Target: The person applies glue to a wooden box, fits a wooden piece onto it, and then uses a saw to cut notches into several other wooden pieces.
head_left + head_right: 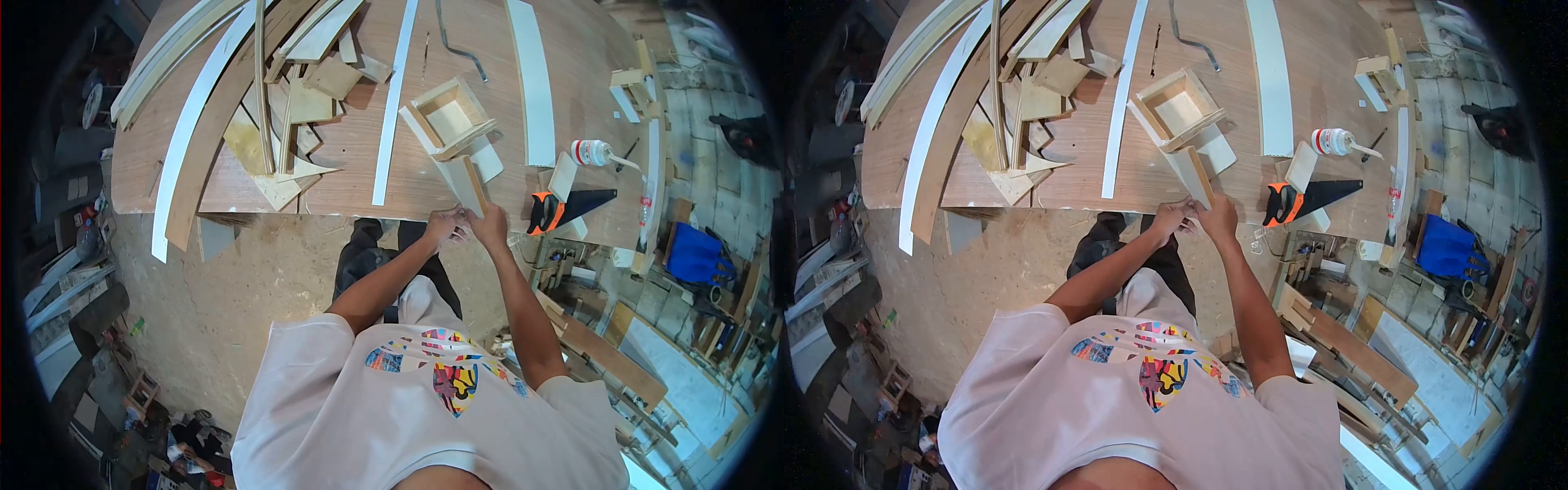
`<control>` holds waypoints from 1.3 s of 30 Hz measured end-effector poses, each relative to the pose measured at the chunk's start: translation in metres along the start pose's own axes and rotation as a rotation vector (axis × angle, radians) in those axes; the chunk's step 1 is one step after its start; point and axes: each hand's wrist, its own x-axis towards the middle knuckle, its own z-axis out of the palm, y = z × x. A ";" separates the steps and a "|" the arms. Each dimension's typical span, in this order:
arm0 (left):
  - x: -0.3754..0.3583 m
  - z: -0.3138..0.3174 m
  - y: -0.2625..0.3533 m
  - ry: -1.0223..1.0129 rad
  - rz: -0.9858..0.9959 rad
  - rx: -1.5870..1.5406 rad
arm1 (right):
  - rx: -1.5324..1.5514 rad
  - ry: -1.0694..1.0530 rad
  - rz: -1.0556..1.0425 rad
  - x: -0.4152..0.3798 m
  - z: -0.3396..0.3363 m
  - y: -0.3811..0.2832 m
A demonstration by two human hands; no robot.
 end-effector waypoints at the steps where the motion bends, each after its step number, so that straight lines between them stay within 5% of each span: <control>1: -0.002 0.002 0.002 -0.004 0.042 0.038 | 0.006 0.012 0.004 -0.001 -0.002 0.002; 12: -0.082 0.054 0.091 -0.087 0.475 0.692 | 0.728 0.197 0.122 -0.050 -0.063 -0.020; 14: -0.089 0.063 0.100 -0.056 0.678 0.994 | 0.934 0.214 0.115 -0.063 -0.070 -0.024; 21: -0.155 0.113 0.139 -0.179 1.042 1.221 | 1.486 0.256 0.056 -0.097 -0.089 -0.035; 23: -0.161 0.119 0.139 -0.166 1.279 1.312 | 1.575 0.265 0.070 -0.103 -0.093 -0.039; 30: -0.176 0.136 0.142 -0.184 1.265 1.235 | 1.797 0.346 0.069 -0.120 -0.106 -0.054; 33: -0.172 0.137 0.141 -0.197 1.092 1.131 | 1.812 0.370 0.069 -0.122 -0.113 -0.058; 35: -0.166 0.135 0.141 -0.209 0.710 0.864 | 1.835 0.363 0.088 -0.122 -0.115 -0.057; 39: -0.171 0.150 0.147 -0.119 0.389 0.610 | 1.819 0.358 0.101 -0.119 -0.115 -0.052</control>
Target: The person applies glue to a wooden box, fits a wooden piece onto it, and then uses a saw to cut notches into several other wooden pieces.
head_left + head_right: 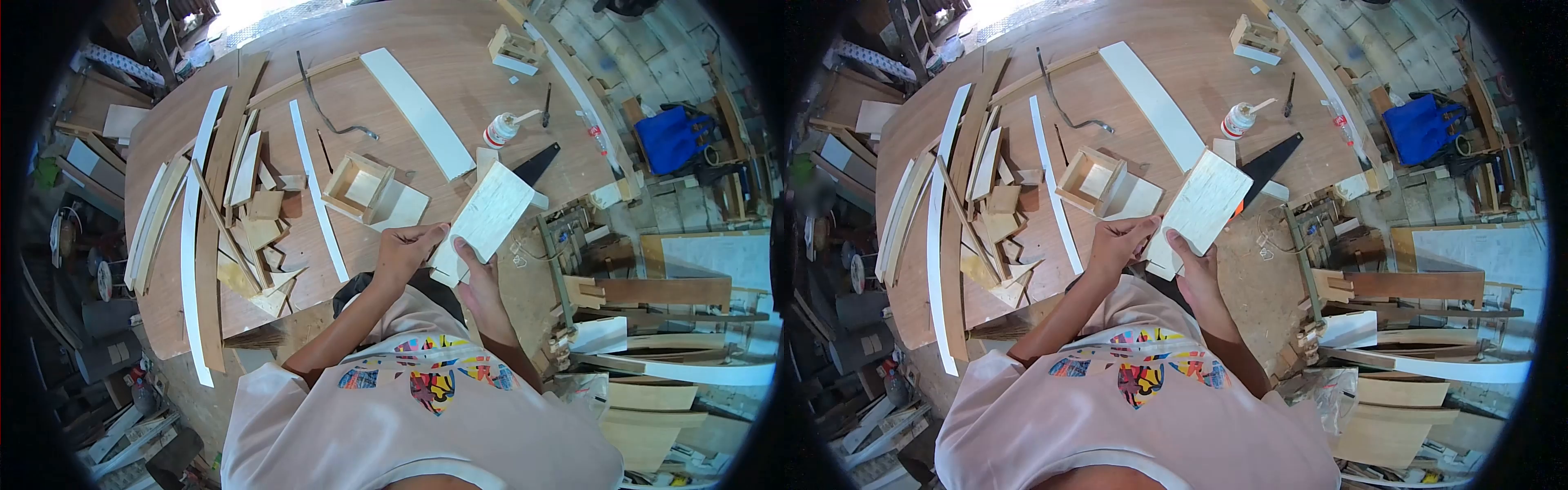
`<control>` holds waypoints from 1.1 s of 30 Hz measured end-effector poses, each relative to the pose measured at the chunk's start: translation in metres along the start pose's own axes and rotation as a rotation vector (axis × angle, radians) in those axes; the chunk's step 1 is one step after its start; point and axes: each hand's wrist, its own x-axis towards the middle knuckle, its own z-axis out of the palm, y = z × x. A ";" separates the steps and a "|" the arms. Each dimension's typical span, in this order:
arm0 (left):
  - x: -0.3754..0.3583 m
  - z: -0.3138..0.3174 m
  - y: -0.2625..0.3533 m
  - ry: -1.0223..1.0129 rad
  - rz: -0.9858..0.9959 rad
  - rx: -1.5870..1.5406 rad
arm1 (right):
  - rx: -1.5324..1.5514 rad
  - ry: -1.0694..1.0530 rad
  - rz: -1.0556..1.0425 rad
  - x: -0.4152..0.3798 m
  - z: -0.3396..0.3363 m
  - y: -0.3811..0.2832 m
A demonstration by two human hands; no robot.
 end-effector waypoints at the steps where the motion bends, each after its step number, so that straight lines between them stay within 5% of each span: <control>1: 0.001 0.000 0.001 -0.015 -0.055 -0.049 | -0.008 0.002 0.005 0.001 0.000 0.000; 9: 0.015 -0.002 -0.010 -0.196 -0.236 -0.251 | 0.033 -0.042 -0.026 0.005 -0.001 0.001; 11: 0.005 0.002 0.009 -0.276 -0.442 -0.325 | 0.010 -0.049 -0.053 0.006 -0.001 0.001; 20: 0.013 0.000 -0.028 -0.186 -0.245 -0.486 | -0.183 0.021 -0.157 0.007 0.013 0.015; 33: 0.026 -0.010 -0.026 -0.018 -0.283 -0.411 | -0.352 -0.063 -0.067 0.002 0.014 0.027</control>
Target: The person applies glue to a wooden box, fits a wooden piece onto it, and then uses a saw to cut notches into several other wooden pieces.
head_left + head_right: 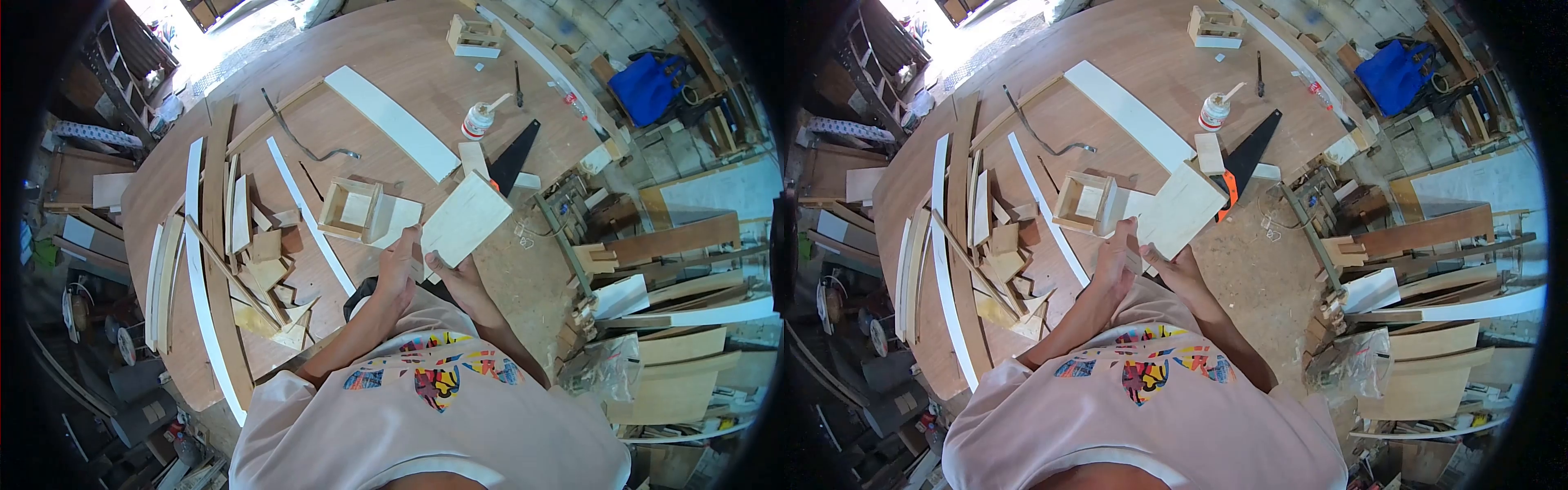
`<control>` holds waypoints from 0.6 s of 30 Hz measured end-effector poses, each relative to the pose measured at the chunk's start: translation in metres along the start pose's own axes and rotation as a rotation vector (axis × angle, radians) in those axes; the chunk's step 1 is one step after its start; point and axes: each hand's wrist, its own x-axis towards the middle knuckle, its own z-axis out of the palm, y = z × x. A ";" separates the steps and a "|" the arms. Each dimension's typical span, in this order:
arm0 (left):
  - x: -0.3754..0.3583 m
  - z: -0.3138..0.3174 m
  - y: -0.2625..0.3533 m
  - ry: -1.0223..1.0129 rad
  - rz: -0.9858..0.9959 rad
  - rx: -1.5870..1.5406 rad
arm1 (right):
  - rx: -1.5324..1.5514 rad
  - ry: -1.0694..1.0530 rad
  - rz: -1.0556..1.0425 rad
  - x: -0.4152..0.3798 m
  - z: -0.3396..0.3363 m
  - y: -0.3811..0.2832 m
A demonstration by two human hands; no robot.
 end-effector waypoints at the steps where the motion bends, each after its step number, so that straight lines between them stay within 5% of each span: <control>1: -0.003 0.001 0.002 0.014 0.014 0.004 | -0.033 -0.059 0.021 -0.001 -0.002 0.001; 8: 0.004 -0.014 -0.009 0.134 0.152 0.115 | -0.051 -0.124 0.048 -0.003 -0.009 0.009; 14: -0.004 -0.016 0.008 0.187 0.310 0.275 | 0.068 -0.507 0.112 0.007 -0.033 0.014; 16: -0.006 -0.019 0.013 0.194 0.324 0.297 | -0.522 -0.420 0.204 0.030 -0.061 0.020; 18: -0.007 -0.023 0.018 0.201 0.340 0.319 | -0.847 -0.165 -0.291 0.063 -0.086 0.044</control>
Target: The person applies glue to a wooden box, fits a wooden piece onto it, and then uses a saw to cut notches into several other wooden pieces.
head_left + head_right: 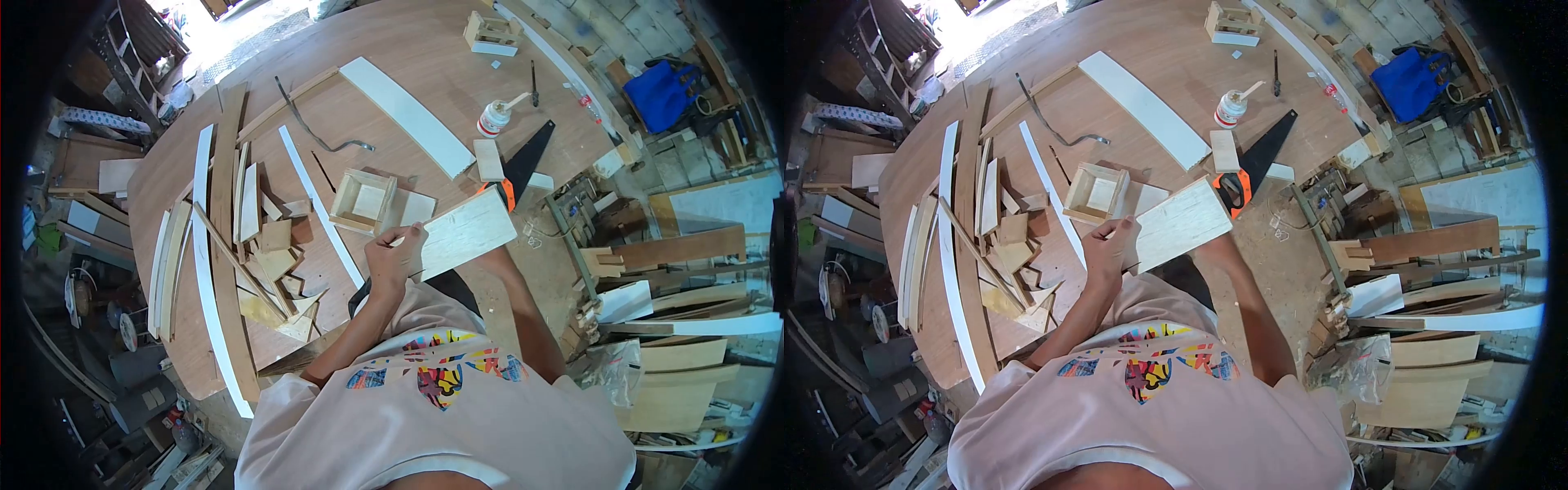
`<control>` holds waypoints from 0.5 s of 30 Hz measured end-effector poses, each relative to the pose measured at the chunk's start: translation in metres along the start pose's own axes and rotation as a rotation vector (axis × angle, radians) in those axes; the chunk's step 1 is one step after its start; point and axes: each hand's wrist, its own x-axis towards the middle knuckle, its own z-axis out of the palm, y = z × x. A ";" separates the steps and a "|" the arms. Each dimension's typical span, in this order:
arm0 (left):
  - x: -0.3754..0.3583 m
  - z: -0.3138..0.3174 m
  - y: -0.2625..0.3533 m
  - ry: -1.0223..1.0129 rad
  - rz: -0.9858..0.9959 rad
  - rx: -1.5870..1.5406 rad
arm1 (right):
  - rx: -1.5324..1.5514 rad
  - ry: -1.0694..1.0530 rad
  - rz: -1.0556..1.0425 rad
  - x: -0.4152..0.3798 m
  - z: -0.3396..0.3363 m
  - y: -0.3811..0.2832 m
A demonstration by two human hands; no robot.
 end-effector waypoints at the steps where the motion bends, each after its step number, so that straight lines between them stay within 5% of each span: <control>1: 0.001 -0.003 0.001 0.005 0.037 0.027 | -0.076 0.042 0.055 0.008 -0.005 0.017; 3: 0.001 -0.008 0.004 0.017 0.077 0.054 | -0.149 0.080 0.105 0.023 -0.006 0.073; 5: 0.000 -0.012 0.012 0.031 0.152 0.166 | -0.708 0.330 0.061 0.041 0.009 0.149; 8: -0.002 -0.016 0.024 0.027 0.182 0.215 | -0.674 0.155 0.325 0.061 0.011 0.161; 12: -0.004 -0.024 0.036 0.012 0.142 0.185 | -0.725 0.190 0.481 0.075 0.003 0.116; 15: 0.002 -0.028 0.035 0.024 0.215 0.186 | -0.728 0.086 0.584 0.092 0.001 0.148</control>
